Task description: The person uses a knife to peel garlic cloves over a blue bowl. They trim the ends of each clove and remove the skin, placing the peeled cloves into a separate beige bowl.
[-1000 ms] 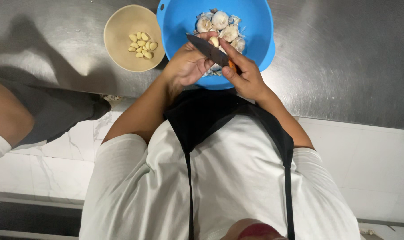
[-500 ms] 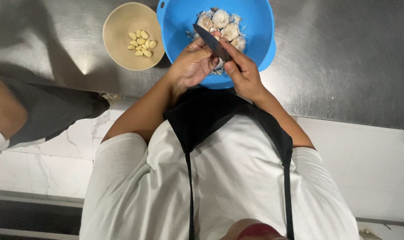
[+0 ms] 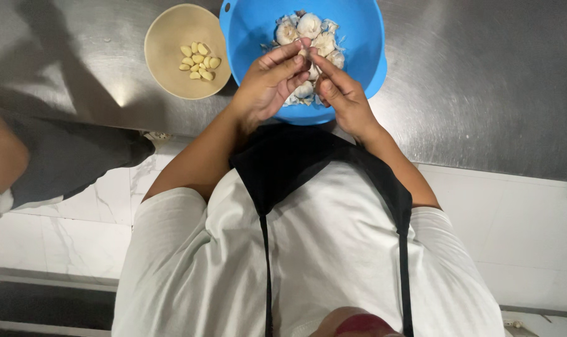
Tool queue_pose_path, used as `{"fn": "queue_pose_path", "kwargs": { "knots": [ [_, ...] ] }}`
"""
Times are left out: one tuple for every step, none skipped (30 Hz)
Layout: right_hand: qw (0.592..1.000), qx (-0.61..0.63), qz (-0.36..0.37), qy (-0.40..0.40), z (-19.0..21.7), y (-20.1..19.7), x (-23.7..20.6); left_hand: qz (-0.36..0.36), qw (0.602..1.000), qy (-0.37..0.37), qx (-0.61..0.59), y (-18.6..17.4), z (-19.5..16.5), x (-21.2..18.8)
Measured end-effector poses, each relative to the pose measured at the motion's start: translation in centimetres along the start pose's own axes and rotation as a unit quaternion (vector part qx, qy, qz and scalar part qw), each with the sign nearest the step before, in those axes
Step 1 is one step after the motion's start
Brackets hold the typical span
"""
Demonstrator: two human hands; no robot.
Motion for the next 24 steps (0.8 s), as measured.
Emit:
{"fn": "queue_pose_path", "kwargs": {
  "knots": [
    [1.0,0.003,-0.011,0.003,0.0,-0.1,0.0,0.008,1.0,-0.002,0.003,-0.1,0.0,0.0],
    [1.0,0.006,-0.021,0.006,-0.1,-0.2,0.1,0.016,1.0,-0.004,0.006,-0.2,0.0,-0.1],
    [0.999,0.008,-0.032,0.008,-0.1,-0.3,0.1,0.024,1.0,-0.006,0.009,-0.2,0.0,-0.2],
    [0.999,0.014,-0.04,0.015,-0.2,-0.4,0.1,0.025,1.0,-0.008,0.011,-0.2,0.0,-0.2],
    [0.998,0.02,-0.049,0.022,-0.3,-0.5,0.2,0.026,1.0,-0.01,0.013,-0.2,0.0,-0.2],
    [0.998,0.026,-0.058,0.029,-0.4,-0.5,0.2,0.027,0.999,-0.012,0.015,-0.2,0.0,-0.2],
    [0.997,0.035,-0.064,0.029,-0.4,-0.5,0.3,0.038,0.999,-0.009,0.013,-0.1,0.0,-0.2],
    [0.996,0.044,-0.071,0.029,-0.4,-0.4,0.3,0.049,0.999,-0.007,0.01,0.0,0.0,-0.2],
    [0.995,0.053,-0.077,0.029,-0.3,-0.4,0.3,0.06,0.998,-0.005,0.007,0.0,-0.1,-0.2],
    [0.993,0.068,-0.089,0.036,-0.2,-0.4,0.4,0.057,0.998,-0.004,0.013,0.0,-0.1,-0.2],
    [0.991,0.083,-0.101,0.043,0.0,-0.4,0.5,0.053,0.998,-0.004,0.019,0.0,-0.2,-0.2],
    [0.987,0.099,-0.113,0.05,0.1,-0.3,0.5,0.05,0.998,-0.004,0.024,0.0,-0.1,-0.2],
    [0.993,0.044,-0.102,0.04,0.4,-0.4,0.3,0.034,0.999,-0.006,0.025,-0.1,-0.2,-0.2],
    [0.995,-0.01,-0.091,0.03,0.8,-0.5,-0.1,0.018,0.999,-0.008,0.025,-0.1,-0.2,-0.2],
    [0.995,-0.065,-0.079,0.02,1.1,-0.6,-0.2,0.001,1.0,-0.01,0.026,-0.3,-0.1,-0.1],
    [0.992,-0.113,-0.059,-0.015,1.3,-0.4,-0.3,0.005,1.0,-0.004,0.013,-0.3,-0.1,-0.2],
    [0.985,-0.161,-0.039,-0.05,1.4,-0.2,-0.4,0.011,1.0,0.0,0.001,-0.3,-0.1,-0.2],
    [0.974,-0.208,-0.019,-0.086,1.5,0.0,-0.5,0.018,1.0,0.005,-0.011,-0.3,-0.1,-0.1],
    [0.973,-0.213,-0.014,-0.084,1.6,0.1,-0.4,0.016,1.0,0.004,-0.003,-0.3,-0.1,-0.1],
    [0.973,-0.217,-0.008,-0.082,1.6,0.2,-0.4,0.014,1.0,0.003,0.004,-0.4,-0.1,-0.2],
    [0.972,-0.221,-0.002,-0.08,1.6,0.3,-0.4,0.01,1.0,0.002,0.012,-0.4,-0.1,-0.3],
    [0.97,-0.233,-0.009,-0.07,1.6,0.3,-0.4,0.004,1.0,0.002,0.016,-0.4,-0.1,-0.4],
    [0.967,-0.246,-0.016,-0.061,1.7,0.3,-0.4,-0.003,1.0,0.001,0.02,-0.4,-0.2,-0.4],
    [0.964,-0.259,-0.024,-0.052,1.8,0.4,-0.4,-0.008,1.0,0.001,0.025,-0.3,-0.2,-0.4]
  ]
}}
Point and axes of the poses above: each hand's wrist, its own x-axis towards the middle knuckle, its own y-axis out of the palm, z = x × y, the point moved 1 cm from there along x, towards the middle knuckle, and after that the axes turned 10 degrees about y, right-handed, at the moved point
